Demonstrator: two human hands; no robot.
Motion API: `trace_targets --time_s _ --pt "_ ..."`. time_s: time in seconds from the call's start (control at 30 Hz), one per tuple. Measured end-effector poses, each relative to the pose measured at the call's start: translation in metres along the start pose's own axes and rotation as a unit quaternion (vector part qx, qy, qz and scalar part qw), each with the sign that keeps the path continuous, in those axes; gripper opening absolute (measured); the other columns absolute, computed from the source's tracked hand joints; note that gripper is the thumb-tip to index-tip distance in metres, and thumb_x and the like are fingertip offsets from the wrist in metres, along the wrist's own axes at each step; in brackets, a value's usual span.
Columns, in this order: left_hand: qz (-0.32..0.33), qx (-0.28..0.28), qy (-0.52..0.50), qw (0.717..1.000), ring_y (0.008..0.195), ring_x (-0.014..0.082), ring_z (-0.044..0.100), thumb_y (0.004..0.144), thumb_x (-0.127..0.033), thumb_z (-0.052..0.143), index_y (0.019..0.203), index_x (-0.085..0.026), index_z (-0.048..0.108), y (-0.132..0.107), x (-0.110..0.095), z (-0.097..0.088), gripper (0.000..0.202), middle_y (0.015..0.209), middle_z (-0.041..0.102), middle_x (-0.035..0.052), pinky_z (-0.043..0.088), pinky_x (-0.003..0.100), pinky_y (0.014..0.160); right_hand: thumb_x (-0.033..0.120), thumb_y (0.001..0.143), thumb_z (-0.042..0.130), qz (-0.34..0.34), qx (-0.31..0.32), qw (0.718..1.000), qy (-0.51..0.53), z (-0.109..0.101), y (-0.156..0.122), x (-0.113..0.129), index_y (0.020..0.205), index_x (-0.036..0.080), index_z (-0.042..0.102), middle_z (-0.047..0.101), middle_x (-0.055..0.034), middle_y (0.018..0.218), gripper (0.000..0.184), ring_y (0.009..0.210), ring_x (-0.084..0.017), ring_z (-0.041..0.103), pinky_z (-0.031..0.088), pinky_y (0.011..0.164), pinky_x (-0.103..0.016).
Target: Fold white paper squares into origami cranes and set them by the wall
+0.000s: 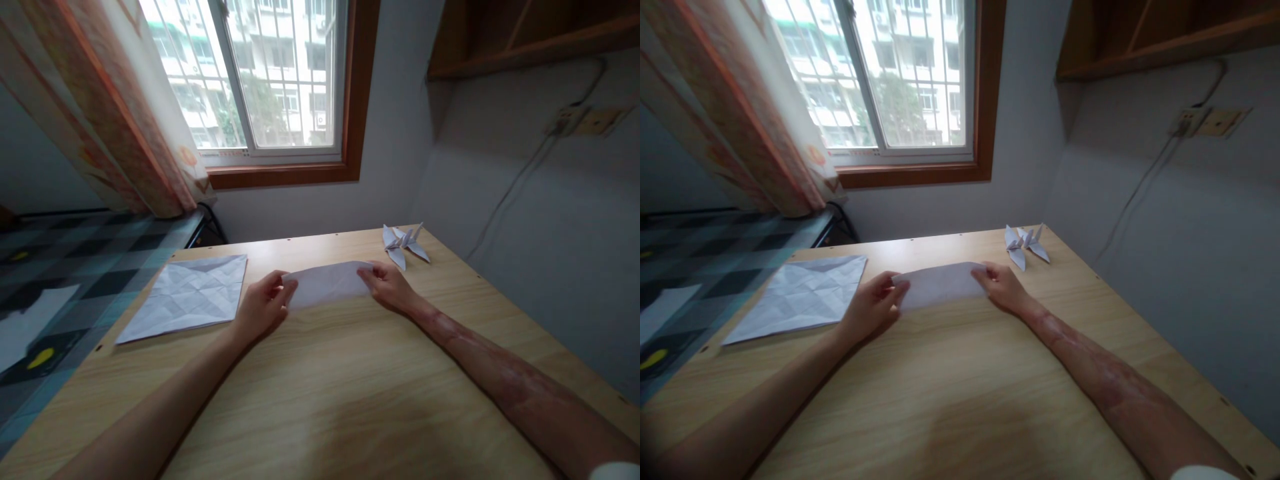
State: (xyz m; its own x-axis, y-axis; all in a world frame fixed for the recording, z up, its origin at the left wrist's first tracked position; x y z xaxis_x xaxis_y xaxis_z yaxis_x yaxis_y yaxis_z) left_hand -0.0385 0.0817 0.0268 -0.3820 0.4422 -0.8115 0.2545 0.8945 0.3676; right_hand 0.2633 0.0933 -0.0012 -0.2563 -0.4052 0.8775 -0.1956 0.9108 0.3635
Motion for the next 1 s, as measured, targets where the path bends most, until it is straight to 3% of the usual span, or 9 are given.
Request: trace_targets --time_s 0.13,0.27,0.4,0.47,0.57,0.67,0.77,0.87,1.0 --pt "-0.025 -0.012 -0.070 0.997 0.061 0.0149 0.065 0.100 -0.055 0.072 0.110 -0.021 0.067 0.003 0.010 -0.002 0.036 0.080 0.072 -0.0006 0.051 0.025 0.055 0.062 0.095 0.077 0.078 0.016 0.988 0.136 0.010 0.001 -0.019 0.104 0.019 0.076 0.078 -0.0029 0.088 0.044 0.070 -0.020 0.067 0.051 0.062 -0.029" --pt "-0.001 -0.024 0.078 0.997 0.062 0.0153 0.065 0.100 -0.049 0.073 0.126 -0.023 0.065 0.002 0.004 -0.003 0.038 0.087 0.071 -0.0003 0.054 0.029 0.059 0.054 0.096 0.074 0.061 0.038 0.996 0.049 0.011 0.001 -0.014 0.097 0.018 0.078 0.079 -0.0040 0.092 0.036 0.078 -0.022 0.070 0.053 0.068 -0.030" --pt "0.125 -0.028 0.258 0.958 0.112 0.0294 0.075 0.099 -0.040 0.072 0.133 -0.022 0.065 -0.004 -0.029 0.004 0.039 0.133 0.073 0.0131 0.061 0.048 0.102 0.040 0.098 0.069 0.004 0.029 0.996 -0.082 0.006 0.002 0.000 0.096 0.018 0.079 0.078 -0.0049 0.096 0.024 0.087 -0.023 0.069 0.051 0.075 -0.031" --pt "0.200 0.007 0.297 0.934 0.139 0.0346 0.064 0.103 -0.039 0.068 0.139 -0.022 0.064 -0.009 -0.046 0.017 0.040 0.154 0.066 0.0147 0.050 0.056 0.121 0.035 0.096 0.070 -0.029 0.017 0.988 -0.152 0.004 0.003 0.007 0.092 0.018 0.079 0.075 -0.0052 0.091 0.020 0.085 -0.022 0.065 0.048 0.075 -0.031" --pt "0.267 0.121 0.297 0.909 0.154 0.0321 0.054 0.110 -0.037 0.058 0.154 -0.028 0.060 -0.019 -0.056 0.041 0.045 0.165 0.060 0.0095 0.040 0.057 0.131 0.031 0.097 0.069 -0.055 0.021 0.978 -0.202 0.006 0.003 0.014 0.087 0.018 0.077 0.068 -0.0043 0.085 0.019 0.081 -0.020 0.060 0.044 0.074 -0.032" --pt "0.271 0.240 0.276 0.891 0.156 0.0276 0.053 0.116 -0.037 0.048 0.163 -0.035 0.055 -0.029 -0.053 0.061 0.048 0.168 0.058 0.0043 0.040 0.052 0.133 0.031 0.100 0.068 -0.064 0.030 0.977 -0.200 0.009 0.002 0.017 0.086 0.018 0.077 0.069 -0.0054 0.088 0.021 0.083 -0.021 0.061 0.047 0.075 -0.033" --pt "0.241 0.284 0.267 0.889 0.156 0.0274 0.055 0.117 -0.042 0.045 0.165 -0.037 0.054 -0.031 -0.046 0.068 0.049 0.170 0.056 0.0030 0.041 0.052 0.133 0.034 0.102 0.071 -0.092 0.042 0.974 -0.205 0.013 -0.001 0.024 0.086 0.019 0.077 0.074 -0.0085 0.096 0.023 0.093 -0.024 0.067 0.053 0.086 -0.036" --pt "0.226 0.288 0.262 0.893 0.156 0.0286 0.054 0.116 -0.045 0.047 0.165 -0.036 0.054 -0.029 -0.043 0.067 0.050 0.171 0.054 0.0041 0.039 0.053 0.134 0.033 0.103 0.071 -0.137 0.076 0.965 -0.211 0.023 -0.006 0.034 0.113 0.018 0.080 0.079 -0.0129 0.122 0.020 0.116 -0.029 0.071 0.055 0.106 -0.042" --pt "0.220 0.287 0.260 0.895 0.156 0.0299 0.054 0.115 -0.047 0.051 0.164 -0.034 0.055 -0.029 -0.045 0.067 0.052 0.171 0.054 0.0063 0.038 0.053 0.135 0.025 0.110 0.058 -0.196 0.141 0.941 -0.238 0.040 -0.016 0.047 0.154 0.022 0.064 0.069 -0.0129 0.154 0.045 0.140 -0.028 0.065 0.050 0.122 -0.048"
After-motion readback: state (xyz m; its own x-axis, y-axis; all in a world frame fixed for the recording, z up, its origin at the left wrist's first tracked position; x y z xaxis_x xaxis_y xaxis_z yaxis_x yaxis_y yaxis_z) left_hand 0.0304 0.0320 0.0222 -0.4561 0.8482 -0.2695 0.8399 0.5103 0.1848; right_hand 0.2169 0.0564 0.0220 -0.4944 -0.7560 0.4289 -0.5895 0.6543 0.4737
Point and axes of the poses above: each hand's wrist, its own y-axis towards the middle knuckle, its own z-axis out of the palm, x = y × z, the point moved 9 cm from there along y, towards the middle knuckle
